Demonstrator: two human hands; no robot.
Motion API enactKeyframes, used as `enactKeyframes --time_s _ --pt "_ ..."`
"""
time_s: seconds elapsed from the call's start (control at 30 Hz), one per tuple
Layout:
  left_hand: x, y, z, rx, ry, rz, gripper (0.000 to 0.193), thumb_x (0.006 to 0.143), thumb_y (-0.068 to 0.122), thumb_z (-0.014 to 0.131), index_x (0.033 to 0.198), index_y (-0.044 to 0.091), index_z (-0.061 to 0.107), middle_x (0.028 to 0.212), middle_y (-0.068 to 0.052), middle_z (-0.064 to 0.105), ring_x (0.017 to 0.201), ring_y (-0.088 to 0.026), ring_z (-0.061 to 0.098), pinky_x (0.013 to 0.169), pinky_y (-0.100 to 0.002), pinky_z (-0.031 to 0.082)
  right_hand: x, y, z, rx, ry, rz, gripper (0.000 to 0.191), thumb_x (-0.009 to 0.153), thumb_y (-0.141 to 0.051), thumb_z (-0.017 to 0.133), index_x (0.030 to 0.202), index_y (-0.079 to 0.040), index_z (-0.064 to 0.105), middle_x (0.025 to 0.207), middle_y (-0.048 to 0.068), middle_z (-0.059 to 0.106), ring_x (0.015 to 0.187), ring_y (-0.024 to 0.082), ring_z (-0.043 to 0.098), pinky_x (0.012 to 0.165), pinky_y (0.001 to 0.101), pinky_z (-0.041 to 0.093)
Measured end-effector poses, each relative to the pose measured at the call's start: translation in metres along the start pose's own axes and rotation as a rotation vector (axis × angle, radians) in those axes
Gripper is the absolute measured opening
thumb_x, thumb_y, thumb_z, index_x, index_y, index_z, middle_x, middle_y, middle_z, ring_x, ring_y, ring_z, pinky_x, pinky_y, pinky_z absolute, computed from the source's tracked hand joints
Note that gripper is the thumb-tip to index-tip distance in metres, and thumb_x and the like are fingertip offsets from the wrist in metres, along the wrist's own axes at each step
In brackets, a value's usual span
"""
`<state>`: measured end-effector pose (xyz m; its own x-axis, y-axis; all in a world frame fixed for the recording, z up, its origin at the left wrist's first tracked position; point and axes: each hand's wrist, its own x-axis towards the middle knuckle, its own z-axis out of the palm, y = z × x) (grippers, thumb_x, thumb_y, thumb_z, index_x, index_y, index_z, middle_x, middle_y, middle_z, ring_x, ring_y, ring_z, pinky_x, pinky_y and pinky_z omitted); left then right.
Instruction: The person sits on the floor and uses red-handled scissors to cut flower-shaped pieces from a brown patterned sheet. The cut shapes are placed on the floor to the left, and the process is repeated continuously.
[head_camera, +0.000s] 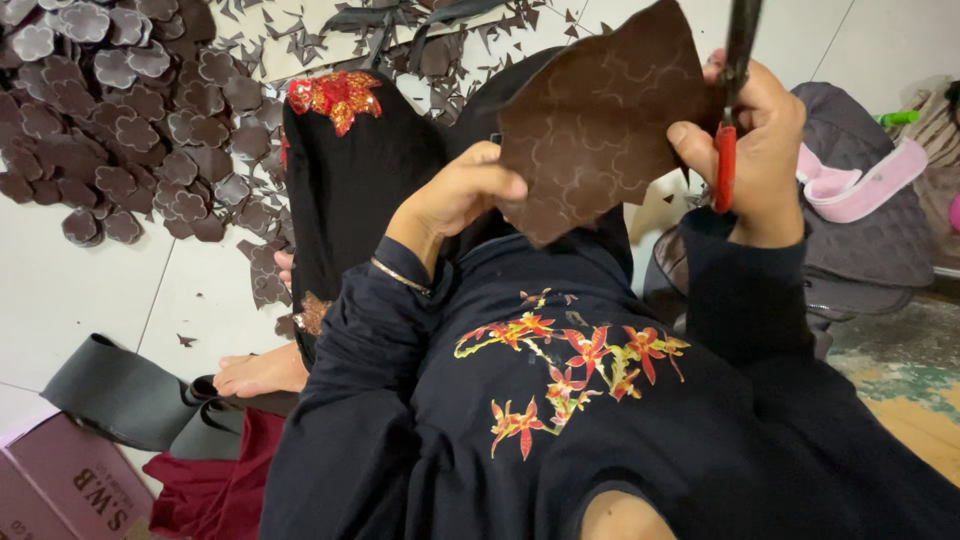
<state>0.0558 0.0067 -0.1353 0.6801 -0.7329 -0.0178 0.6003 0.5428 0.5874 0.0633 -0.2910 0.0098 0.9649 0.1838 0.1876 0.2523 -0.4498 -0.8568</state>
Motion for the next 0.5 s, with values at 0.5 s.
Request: enactKeyframes --time_s 0.5 --pt "0.0 0.001 0.004 0.099 -0.249 -0.16 0.046 0.094 0.037 0.077 0.105 -0.007 0.068 0.1 -0.016 0.073 0.092 -0.024 0.074 0.077 -0.033 0.058 0.071 -0.049 -0.017 -0.529 -0.709 -0.3 0.044 0.067 -0.009 0.081 0.108 -0.001 0.067 0.081 0.014 0.061 0.069 0.029 0.061 0.064 0.036 0.046"
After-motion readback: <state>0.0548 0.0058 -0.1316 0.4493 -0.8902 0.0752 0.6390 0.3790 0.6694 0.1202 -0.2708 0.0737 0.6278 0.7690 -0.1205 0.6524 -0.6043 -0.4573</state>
